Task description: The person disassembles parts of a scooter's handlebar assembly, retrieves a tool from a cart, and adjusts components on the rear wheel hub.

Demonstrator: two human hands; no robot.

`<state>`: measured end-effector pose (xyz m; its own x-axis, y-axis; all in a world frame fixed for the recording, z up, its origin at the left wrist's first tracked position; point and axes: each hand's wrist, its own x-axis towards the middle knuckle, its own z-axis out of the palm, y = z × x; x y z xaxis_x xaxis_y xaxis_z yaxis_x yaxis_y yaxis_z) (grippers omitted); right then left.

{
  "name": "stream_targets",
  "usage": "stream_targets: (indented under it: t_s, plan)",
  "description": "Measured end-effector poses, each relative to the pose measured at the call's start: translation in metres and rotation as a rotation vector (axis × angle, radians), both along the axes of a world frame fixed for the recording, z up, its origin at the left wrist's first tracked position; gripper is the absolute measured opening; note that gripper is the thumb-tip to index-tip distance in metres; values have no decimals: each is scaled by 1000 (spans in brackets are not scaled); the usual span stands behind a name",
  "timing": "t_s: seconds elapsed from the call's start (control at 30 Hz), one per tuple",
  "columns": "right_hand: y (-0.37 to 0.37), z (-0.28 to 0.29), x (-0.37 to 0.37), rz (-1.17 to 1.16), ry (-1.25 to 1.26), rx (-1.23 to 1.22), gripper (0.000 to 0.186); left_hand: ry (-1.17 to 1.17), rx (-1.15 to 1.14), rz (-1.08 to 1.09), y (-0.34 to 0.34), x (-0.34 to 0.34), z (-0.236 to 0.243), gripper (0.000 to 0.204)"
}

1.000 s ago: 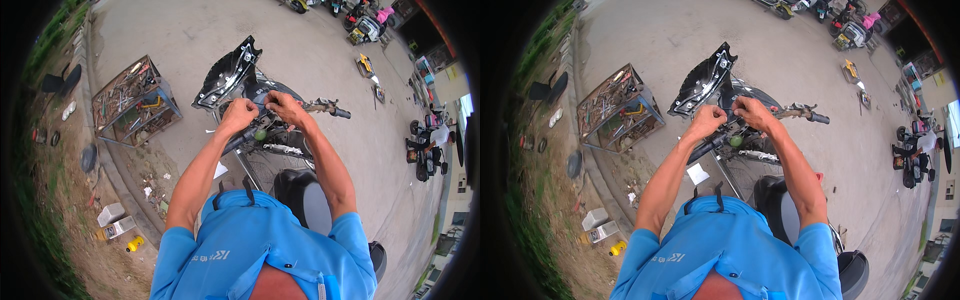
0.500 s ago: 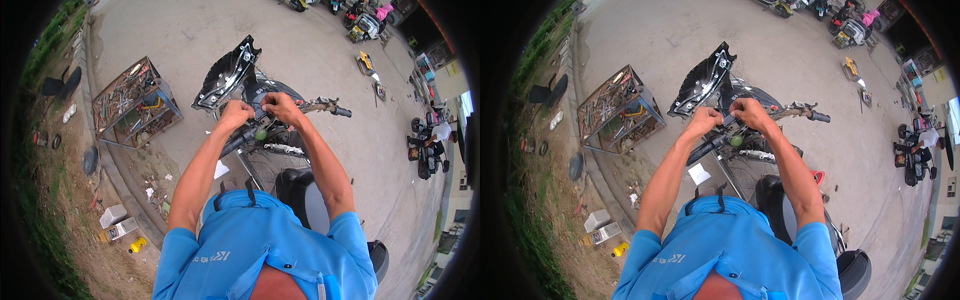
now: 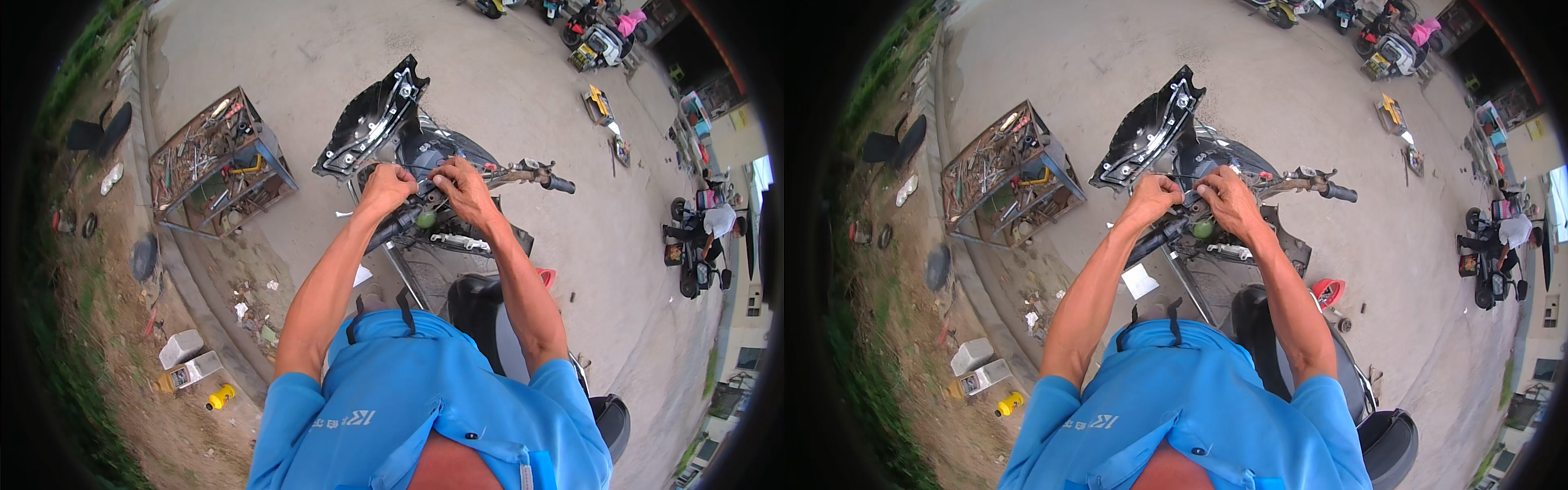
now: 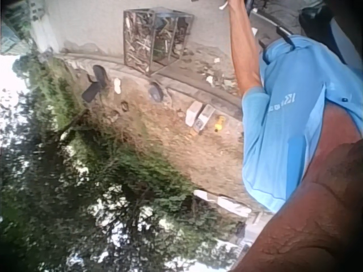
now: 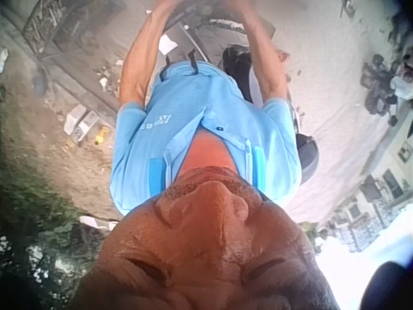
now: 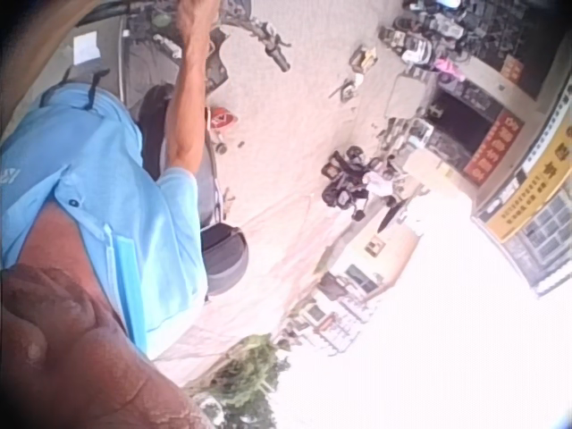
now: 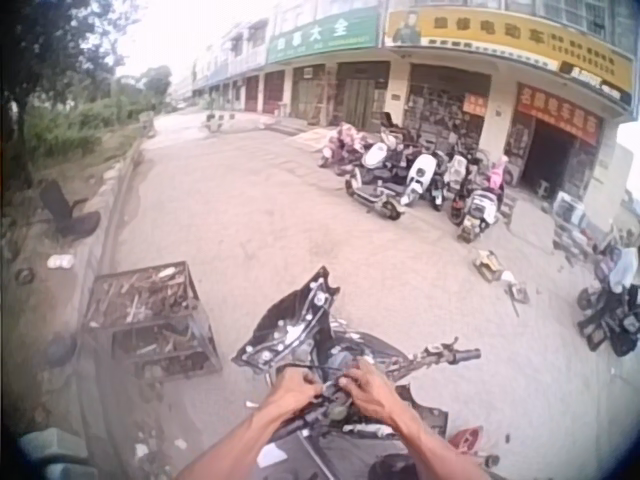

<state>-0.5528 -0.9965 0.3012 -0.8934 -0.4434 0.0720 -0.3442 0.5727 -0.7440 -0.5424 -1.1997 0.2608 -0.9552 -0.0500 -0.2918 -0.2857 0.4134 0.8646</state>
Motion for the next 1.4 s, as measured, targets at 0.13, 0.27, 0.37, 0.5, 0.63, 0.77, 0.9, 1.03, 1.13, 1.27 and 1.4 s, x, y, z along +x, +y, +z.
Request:
stream_targets:
  t_s: [0.13, 0.27, 0.37, 0.5, 0.63, 0.77, 0.9, 1.03, 1.13, 1.27, 1.4]
  plan:
    - [-3, 1, 22, -3, 214, 64, 24, 26, -12, 11, -4, 17, 9, 33]
    - [-3, 14, 35, 11, 318, 243, 34, 266, -199, 90, -12, 76, 39, 58]
    - [-8, 23, 44, 16, 284, 387, 48, 385, -530, 34, -20, 124, 39, 74]
    - [-20, 15, 54, 23, 372, 488, 62, 451, -818, 16, -22, 136, 16, 82]
    - [-20, 10, 57, -39, 416, 428, 62, 295, -779, -14, -21, 125, 21, 76]
    - [-18, 7, 56, -48, 424, 363, 59, 131, -759, -109, -18, 124, 17, 67]
    - [-19, 4, 58, -52, 434, 366, 57, 357, -914, 10, -15, 131, 6, 61]
    - [-21, 1, 58, -77, 451, 413, 51, 431, -969, 69, -11, 119, 2, 61]
    - [-23, 4, 58, -86, 450, 464, 50, 283, -879, -20, -14, 118, -2, 68]
    - [-20, 1, 57, -88, 444, 487, 49, 321, -875, -47, -9, 121, -4, 66]
    - [-22, -2, 57, -70, 471, 469, 47, 539, -1034, 173, -7, 117, -12, 58]
